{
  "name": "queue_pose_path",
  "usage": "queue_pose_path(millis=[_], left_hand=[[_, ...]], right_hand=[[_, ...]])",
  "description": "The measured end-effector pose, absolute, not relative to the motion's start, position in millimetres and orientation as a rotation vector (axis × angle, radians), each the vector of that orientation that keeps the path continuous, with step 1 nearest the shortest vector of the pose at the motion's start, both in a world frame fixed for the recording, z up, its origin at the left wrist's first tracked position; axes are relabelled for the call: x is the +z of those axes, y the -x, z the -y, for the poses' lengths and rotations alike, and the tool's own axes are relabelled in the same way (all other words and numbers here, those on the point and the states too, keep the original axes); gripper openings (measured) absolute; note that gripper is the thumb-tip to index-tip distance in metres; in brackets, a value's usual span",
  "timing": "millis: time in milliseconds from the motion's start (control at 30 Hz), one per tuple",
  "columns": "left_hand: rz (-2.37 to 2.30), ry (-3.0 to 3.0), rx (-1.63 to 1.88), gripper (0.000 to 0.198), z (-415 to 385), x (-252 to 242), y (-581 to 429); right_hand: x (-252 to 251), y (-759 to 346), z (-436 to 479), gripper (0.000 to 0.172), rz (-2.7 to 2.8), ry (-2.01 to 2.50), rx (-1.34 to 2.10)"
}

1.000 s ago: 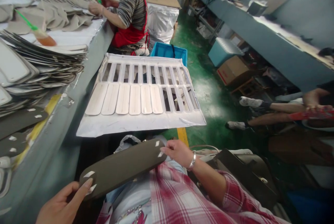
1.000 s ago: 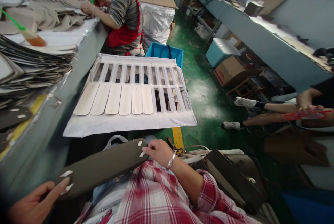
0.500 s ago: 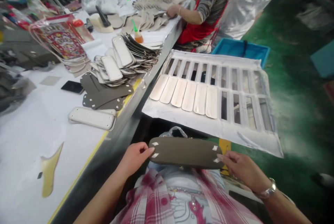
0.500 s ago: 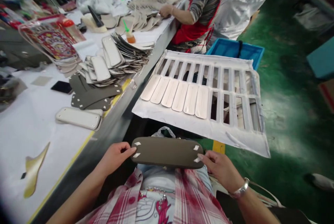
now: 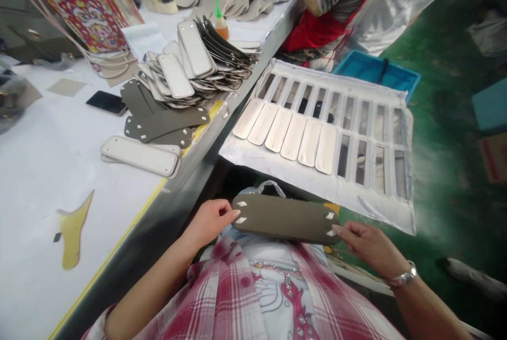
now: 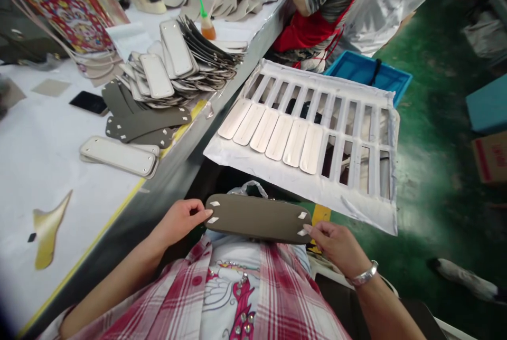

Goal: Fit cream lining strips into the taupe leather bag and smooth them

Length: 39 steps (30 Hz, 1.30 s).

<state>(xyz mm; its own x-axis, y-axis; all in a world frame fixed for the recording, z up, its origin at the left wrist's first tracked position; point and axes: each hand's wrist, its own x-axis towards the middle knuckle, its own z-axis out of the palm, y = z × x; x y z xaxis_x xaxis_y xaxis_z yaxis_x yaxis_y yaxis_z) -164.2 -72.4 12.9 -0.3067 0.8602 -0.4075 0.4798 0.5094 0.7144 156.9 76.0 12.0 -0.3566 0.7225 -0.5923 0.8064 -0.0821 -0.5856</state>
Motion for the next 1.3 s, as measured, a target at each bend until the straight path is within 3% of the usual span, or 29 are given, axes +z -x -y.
queue_pose_path(millis=[233, 400, 533, 633, 1033, 1300], left_hand=[[-2.114, -1.531, 0.293, 0.027, 68, 24, 166], [-1.783, -2.082, 0.424, 0.046, 23, 17, 120], [-1.426, -2.187, 0.412, 0.069, -20, 9, 35], [-1.428, -2.231, 0.371, 0.082, -35, -6, -6], [-1.576, -2.254, 0.310, 0.060, -42, -6, -21], [-1.624, -2.262, 0.337, 0.058, -41, -11, -23]], right_hand=[[11, -162, -74, 0.039, -2.213, -1.746, -1.402], [1, -172, -76, 0.032, -2.151, -1.836, -1.480], [-1, -177, -75, 0.030, -2.156, -1.848, -1.466], [-1, -180, -77, 0.028, -2.158, -1.810, -1.485], [3, -188, -87, 0.028, -2.239, -1.707, -1.438], [1, -189, -87, 0.025, -2.281, -1.692, -1.368]])
